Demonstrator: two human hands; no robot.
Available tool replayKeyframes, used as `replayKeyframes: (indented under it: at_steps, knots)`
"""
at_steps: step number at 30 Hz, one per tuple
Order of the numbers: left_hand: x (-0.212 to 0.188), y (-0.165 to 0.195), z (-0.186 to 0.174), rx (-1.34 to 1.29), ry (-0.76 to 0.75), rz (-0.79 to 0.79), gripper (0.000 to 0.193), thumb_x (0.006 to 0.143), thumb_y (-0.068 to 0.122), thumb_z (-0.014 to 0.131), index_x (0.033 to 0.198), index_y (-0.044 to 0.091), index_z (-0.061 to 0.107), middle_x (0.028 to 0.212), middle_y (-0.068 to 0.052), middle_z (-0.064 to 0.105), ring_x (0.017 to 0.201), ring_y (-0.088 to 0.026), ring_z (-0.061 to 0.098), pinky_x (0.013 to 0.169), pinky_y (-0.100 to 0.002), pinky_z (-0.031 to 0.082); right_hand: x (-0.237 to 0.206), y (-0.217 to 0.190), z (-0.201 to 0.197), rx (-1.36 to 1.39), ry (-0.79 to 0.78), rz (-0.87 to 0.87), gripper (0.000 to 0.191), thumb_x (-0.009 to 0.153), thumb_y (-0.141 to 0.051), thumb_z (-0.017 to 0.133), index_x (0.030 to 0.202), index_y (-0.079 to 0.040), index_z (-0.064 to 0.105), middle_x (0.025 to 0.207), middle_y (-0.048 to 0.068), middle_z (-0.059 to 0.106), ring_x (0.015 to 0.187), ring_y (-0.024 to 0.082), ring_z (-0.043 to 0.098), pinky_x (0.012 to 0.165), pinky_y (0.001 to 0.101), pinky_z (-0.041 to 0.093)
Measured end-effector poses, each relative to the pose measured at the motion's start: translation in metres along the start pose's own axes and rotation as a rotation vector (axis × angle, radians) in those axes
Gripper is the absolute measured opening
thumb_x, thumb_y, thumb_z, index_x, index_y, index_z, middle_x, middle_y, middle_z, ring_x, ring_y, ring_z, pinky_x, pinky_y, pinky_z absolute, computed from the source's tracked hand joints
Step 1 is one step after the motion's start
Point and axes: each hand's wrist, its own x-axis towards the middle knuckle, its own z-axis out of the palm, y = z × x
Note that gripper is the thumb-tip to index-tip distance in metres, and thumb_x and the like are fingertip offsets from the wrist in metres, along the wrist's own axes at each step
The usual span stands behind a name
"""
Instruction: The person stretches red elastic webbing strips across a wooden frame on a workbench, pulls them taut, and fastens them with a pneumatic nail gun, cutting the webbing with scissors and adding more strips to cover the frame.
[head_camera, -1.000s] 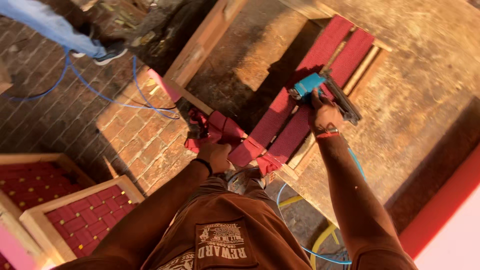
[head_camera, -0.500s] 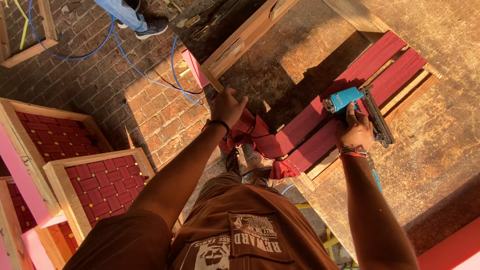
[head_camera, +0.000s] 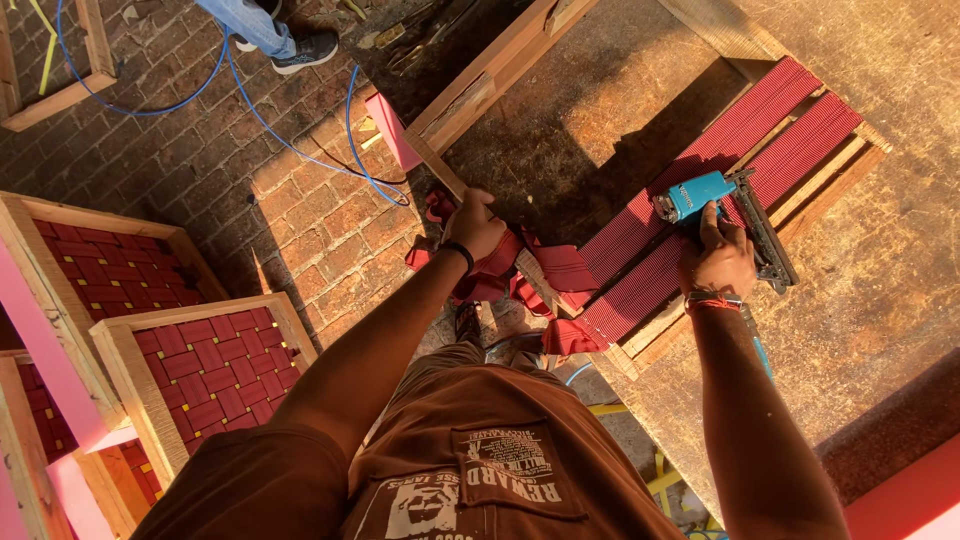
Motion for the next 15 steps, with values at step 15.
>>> replayKeyframes:
  at_steps: [15]
  knots:
    - [-0.049,-0.022,-0.187,0.976,-0.499,-0.018,0.031,0.082,0.040,0.073,0.106,0.020,0.079,0.110,-0.008,0.073,0.106,-0.031,0.069,0.090,-0.047,0.056,-0.003,-0.015,-0.019,-0.035,-0.081,0.076,0.068,0.092,-0.037,0.077,0.155,-0.036,0.051,0.132,0.019,0.064,0.120,0.034,0.062,0.091,0.0486,0.057]
